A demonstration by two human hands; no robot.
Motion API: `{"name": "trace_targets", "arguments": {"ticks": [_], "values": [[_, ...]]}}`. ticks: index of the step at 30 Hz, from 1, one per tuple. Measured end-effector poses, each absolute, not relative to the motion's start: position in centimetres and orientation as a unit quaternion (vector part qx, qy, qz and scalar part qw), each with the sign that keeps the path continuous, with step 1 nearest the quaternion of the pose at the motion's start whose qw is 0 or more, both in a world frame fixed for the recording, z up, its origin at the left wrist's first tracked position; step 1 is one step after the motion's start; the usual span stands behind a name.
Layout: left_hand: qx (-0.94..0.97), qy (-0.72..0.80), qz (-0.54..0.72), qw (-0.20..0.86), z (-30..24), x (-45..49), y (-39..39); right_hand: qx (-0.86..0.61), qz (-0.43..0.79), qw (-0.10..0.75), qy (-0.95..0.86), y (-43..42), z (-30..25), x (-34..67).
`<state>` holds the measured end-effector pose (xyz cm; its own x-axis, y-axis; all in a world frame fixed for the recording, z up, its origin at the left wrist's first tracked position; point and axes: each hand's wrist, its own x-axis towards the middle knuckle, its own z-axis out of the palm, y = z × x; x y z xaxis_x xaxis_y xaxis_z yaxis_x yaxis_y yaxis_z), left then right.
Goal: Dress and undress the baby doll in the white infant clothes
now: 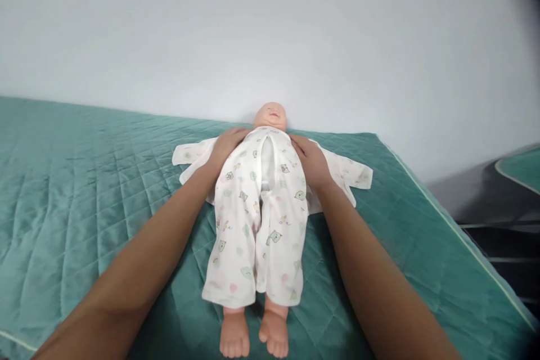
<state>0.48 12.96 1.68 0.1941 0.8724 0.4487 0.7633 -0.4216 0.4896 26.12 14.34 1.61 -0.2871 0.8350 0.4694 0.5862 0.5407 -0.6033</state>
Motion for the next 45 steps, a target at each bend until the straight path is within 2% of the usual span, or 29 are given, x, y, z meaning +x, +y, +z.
{"name": "trace_targets", "arguments": {"ticks": [9,13,16,19,22,27,32,36,39,45], "values": [[0.748,0.579,0.324,0.027,-0.6,-0.6,5.0,-0.518,0.249,0.45,-0.684,5.4,0.5,26.8],[0.744,0.619,0.251,0.018,-0.8,0.3,-0.2,-0.53,0.201,0.479,-0.67,-2.2,0.5,26.7],[0.749,0.626,0.215,0.01,-0.8,0.6,-3.4,-0.47,0.172,0.502,-0.705,-8.2,0.8,25.5],[0.734,0.632,0.248,0.02,-0.7,0.5,-6.0,-0.421,0.179,0.45,-0.767,-13.1,1.0,23.6],[0.723,0.612,0.318,0.046,-0.6,0.4,-8.8,-0.441,0.201,0.391,-0.782,-16.0,1.0,22.4],[0.754,0.541,0.364,0.076,-0.6,1.0,-14.2,-0.447,0.183,0.362,-0.797,-17.2,1.1,22.7],[0.769,0.524,0.351,0.11,-0.5,2.0,-16.5,-0.482,0.065,0.278,-0.829,-16.3,1.4,21.9],[0.777,0.544,0.296,0.115,-0.2,2.2,-16.1,-0.511,-0.019,0.251,-0.822,-15.5,1.6,20.4],[0.771,0.533,0.318,0.143,-0.1,2.1,-16.3,-0.514,-0.035,0.257,-0.818,-15.1,1.8,20.0],[0.709,0.509,0.424,0.241,-0.3,1.9,-17.9,-0.477,0.024,0.323,-0.817,-15.7,2.9,20.8]]}}
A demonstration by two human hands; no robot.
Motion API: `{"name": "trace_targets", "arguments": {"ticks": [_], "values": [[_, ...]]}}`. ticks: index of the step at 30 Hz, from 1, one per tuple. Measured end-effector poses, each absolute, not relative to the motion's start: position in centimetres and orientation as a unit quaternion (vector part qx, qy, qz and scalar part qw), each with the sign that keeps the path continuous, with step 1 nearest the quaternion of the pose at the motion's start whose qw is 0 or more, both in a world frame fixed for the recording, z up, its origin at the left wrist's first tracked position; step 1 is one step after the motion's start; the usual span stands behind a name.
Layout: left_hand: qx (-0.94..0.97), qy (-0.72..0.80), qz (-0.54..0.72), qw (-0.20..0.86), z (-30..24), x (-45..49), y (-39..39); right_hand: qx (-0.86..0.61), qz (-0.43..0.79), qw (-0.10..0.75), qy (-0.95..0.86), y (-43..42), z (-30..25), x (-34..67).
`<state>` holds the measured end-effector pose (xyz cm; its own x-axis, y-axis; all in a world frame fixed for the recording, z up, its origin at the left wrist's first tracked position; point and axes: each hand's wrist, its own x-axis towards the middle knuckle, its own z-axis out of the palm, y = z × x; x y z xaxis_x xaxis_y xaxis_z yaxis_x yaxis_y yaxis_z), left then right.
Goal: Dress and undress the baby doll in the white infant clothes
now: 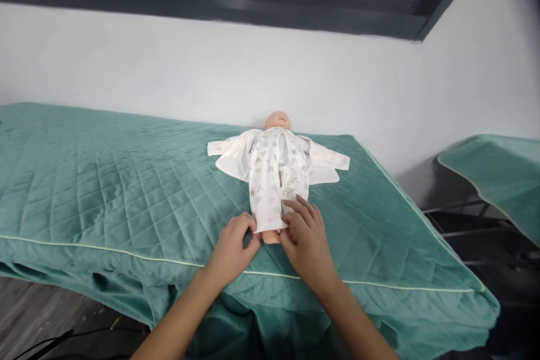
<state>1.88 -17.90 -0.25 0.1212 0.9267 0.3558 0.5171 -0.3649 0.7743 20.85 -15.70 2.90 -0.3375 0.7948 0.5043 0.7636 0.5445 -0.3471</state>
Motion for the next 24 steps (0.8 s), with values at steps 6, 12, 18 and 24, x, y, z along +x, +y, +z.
{"name": "trace_targets", "arguments": {"ticks": [6,12,18,24], "values": [[0.69,0.524,0.445,0.226,-0.7,1.9,-19.2,-0.434,0.065,0.339,-0.832,-17.3,4.2,21.7],[0.716,0.472,0.481,0.182,1.9,3.1,-19.2,-0.469,0.257,0.432,-0.727,-17.5,2.2,24.3],[0.804,0.473,0.335,0.132,4.8,6.6,-16.2,-0.574,0.166,0.395,-0.698,-15.7,-0.7,25.4],[0.812,0.537,0.206,0.102,4.9,8.3,-14.1,-0.563,0.127,0.368,-0.729,-14.5,0.4,24.9]]}}
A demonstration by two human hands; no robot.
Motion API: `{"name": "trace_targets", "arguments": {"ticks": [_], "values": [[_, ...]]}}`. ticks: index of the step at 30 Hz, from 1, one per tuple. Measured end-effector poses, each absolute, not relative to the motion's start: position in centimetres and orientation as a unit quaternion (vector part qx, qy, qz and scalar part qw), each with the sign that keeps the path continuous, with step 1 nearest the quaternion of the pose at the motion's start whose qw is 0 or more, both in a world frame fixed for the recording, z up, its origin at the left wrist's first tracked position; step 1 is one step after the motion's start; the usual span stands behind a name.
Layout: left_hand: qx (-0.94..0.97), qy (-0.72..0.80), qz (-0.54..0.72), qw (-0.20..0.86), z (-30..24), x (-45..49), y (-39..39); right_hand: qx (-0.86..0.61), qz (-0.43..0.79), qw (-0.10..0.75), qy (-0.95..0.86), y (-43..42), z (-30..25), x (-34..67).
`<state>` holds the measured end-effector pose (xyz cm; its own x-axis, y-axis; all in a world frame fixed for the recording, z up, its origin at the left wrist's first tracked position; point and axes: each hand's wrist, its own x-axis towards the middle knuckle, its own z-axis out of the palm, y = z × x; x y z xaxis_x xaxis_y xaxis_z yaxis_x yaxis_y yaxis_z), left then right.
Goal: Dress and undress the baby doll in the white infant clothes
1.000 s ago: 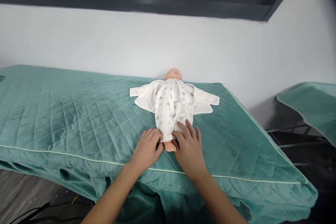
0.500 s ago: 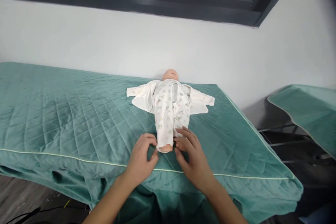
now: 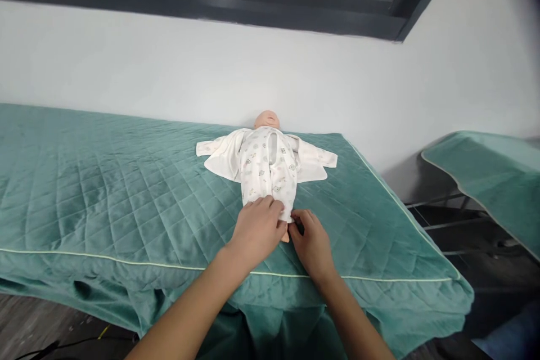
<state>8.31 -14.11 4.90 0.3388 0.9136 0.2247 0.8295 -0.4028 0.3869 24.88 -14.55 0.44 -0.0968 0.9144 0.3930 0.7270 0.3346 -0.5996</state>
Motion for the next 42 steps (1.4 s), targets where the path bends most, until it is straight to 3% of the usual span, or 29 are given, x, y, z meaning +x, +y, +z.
{"name": "trace_targets", "arguments": {"ticks": [5,12,20,24,36,42], "values": [[0.802,0.543,0.217,0.119,5.5,8.5,-14.1,-0.487,0.137,0.416,-0.755,-15.6,3.7,24.7],[0.774,0.528,0.302,0.176,5.6,8.0,-15.1,-0.446,0.077,0.395,-0.799,-17.1,5.5,25.8],[0.821,0.489,0.295,0.017,4.8,7.6,-17.8,-0.469,0.1,0.375,-0.794,-18.4,3.4,26.6],[0.836,0.474,0.277,-0.008,4.5,7.5,-19.0,-0.483,0.134,0.368,-0.783,-18.9,2.2,26.8],[0.739,0.548,0.39,0.042,0.0,5.8,-20.5,-0.517,0.317,0.369,-0.704,-18.5,0.0,27.9],[0.702,0.541,0.439,0.147,-1.2,4.9,-20.4,-0.518,0.328,0.371,-0.697,-18.4,-0.4,28.0]]}}
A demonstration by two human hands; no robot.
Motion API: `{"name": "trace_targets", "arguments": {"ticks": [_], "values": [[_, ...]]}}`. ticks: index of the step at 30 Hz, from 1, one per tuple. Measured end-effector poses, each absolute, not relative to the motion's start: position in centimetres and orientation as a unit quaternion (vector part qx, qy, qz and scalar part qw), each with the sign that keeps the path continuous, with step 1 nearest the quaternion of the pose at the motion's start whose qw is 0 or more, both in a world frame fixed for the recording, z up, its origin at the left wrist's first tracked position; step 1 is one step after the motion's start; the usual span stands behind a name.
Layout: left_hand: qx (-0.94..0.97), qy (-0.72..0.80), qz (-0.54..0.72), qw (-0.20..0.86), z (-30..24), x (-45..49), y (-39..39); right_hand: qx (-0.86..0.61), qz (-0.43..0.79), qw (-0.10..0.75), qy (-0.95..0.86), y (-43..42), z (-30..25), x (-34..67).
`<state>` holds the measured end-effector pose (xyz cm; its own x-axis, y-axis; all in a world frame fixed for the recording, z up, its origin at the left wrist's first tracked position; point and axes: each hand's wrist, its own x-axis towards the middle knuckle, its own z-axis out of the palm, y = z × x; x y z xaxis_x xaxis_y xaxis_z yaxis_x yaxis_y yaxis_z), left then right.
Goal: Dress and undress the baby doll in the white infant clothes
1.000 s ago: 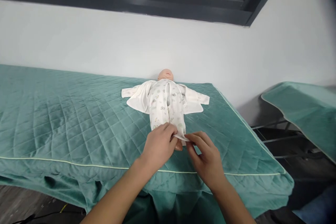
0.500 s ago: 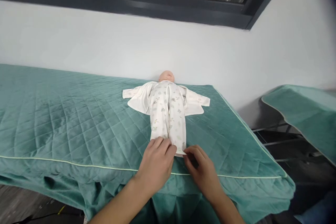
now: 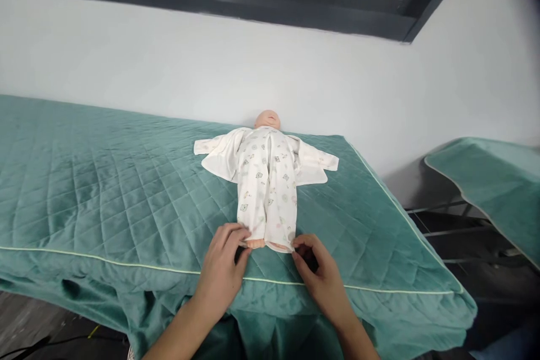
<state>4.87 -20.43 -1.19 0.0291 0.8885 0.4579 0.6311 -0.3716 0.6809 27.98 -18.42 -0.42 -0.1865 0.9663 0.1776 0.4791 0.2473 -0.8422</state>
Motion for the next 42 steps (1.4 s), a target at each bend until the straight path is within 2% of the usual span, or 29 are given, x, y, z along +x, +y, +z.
{"name": "trace_targets", "arguments": {"ticks": [7,12,20,23,25,28,32,36,42], "values": [[0.679,0.519,0.479,0.2,0.3,4.4,-20.1,-0.507,0.318,0.387,-0.702,-18.4,-0.9,28.0],[0.671,0.497,0.517,0.187,1.2,4.2,-20.9,-0.505,0.313,0.397,-0.699,-18.3,-0.9,27.9],[0.66,0.499,0.508,0.241,-0.9,2.4,-19.8,-0.536,0.354,0.395,-0.657,-18.3,-0.5,28.3],[0.649,0.541,0.497,0.197,-1.3,1.1,-16.5,-0.573,0.373,0.412,-0.603,-16.6,-0.5,28.8],[0.689,0.563,0.444,0.108,-1.4,0.4,-13.4,-0.588,0.343,0.432,-0.591,-14.5,-0.6,29.0],[0.755,0.559,0.341,0.023,-1.2,0.0,-8.8,-0.574,0.198,0.434,-0.666,-10.6,-0.6,28.6],[0.818,0.525,0.232,-0.012,-1.1,-0.1,-4.6,-0.539,0.052,0.33,-0.773,-6.0,-0.1,27.2],[0.86,0.478,0.178,-0.011,-1.0,-0.2,-2.6,-0.502,0.012,0.262,-0.824,-3.7,0.3,26.0],[0.847,0.501,0.18,0.007,-0.6,0.1,-1.7,-0.535,0.005,0.257,-0.805,-3.5,0.3,26.1]]}}
